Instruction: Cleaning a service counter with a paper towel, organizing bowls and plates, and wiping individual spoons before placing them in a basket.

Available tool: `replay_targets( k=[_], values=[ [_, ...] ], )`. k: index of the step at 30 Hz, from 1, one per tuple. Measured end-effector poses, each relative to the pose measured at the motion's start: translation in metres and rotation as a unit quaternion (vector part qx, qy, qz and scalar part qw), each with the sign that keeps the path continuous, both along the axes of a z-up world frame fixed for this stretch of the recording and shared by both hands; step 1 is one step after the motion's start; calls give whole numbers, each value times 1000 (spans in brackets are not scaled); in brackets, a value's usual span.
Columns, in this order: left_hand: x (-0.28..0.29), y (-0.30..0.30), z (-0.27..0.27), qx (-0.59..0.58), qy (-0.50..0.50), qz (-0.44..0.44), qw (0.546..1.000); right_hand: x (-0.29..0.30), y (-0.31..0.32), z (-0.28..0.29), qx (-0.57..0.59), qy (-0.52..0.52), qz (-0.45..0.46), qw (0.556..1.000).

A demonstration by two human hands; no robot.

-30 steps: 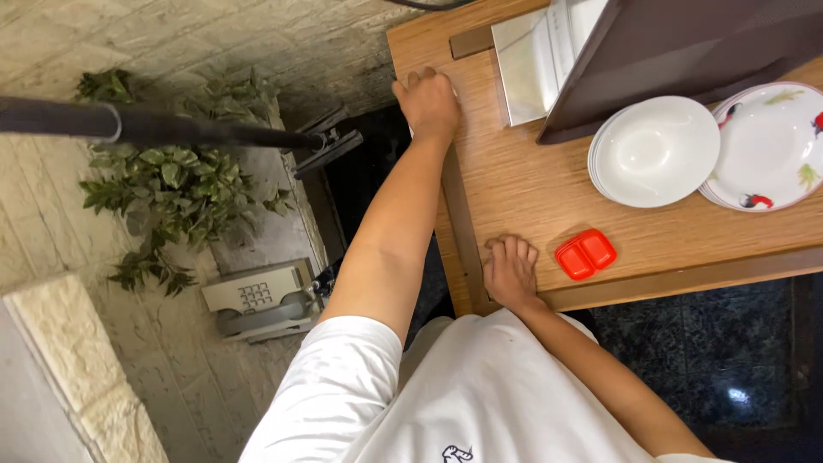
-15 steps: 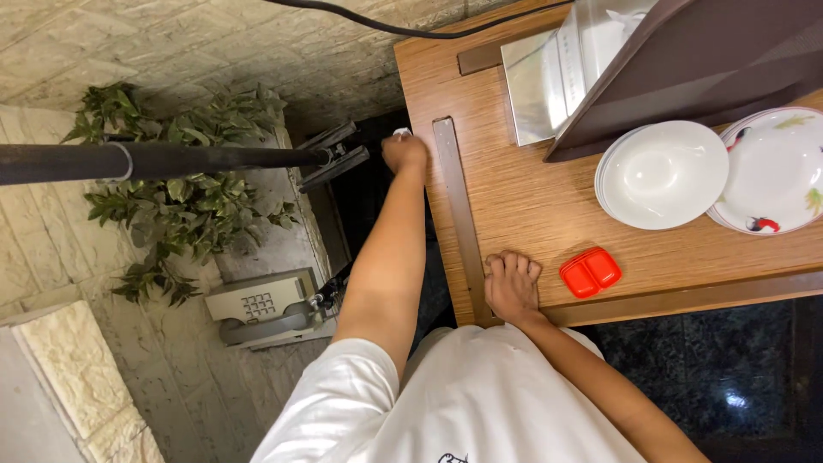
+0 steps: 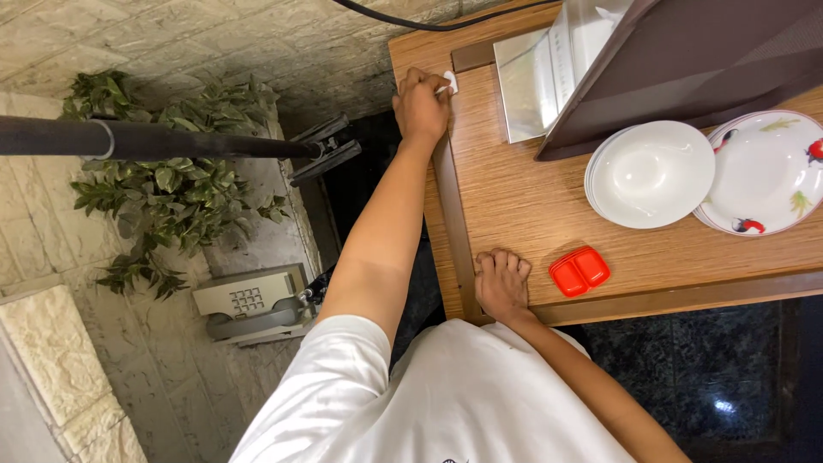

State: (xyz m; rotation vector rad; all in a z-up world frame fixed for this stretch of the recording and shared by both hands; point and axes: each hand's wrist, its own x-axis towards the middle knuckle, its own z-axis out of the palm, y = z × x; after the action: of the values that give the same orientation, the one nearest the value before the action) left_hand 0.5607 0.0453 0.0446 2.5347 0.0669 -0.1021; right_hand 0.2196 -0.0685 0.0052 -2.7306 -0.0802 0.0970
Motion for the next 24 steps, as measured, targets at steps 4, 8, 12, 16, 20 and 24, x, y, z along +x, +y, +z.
replay_targets(
  k=[4,8,12,16,20,24],
  values=[
    [13,-13,-8,37,33,-21,999,1,-2,-4,-6,16,0,1000],
    [9,-11,-13,98,2,29,995,-2,2,-1,-4,8,-6,1000],
    [19,-3,-15,12,55,273,960,4,-2,-1,-3,-23,-6,1000],
    [17,10,-37,-38,106,451,885,-1,1,-1,-4,-5,-6,1000],
    [3,15,-30,-15,3,274,961,1,-1,-3,-2,21,-2,1000],
    [-1,38,-91,-80,153,357,918,0,-1,2,2,-7,7,1000]
  ],
)
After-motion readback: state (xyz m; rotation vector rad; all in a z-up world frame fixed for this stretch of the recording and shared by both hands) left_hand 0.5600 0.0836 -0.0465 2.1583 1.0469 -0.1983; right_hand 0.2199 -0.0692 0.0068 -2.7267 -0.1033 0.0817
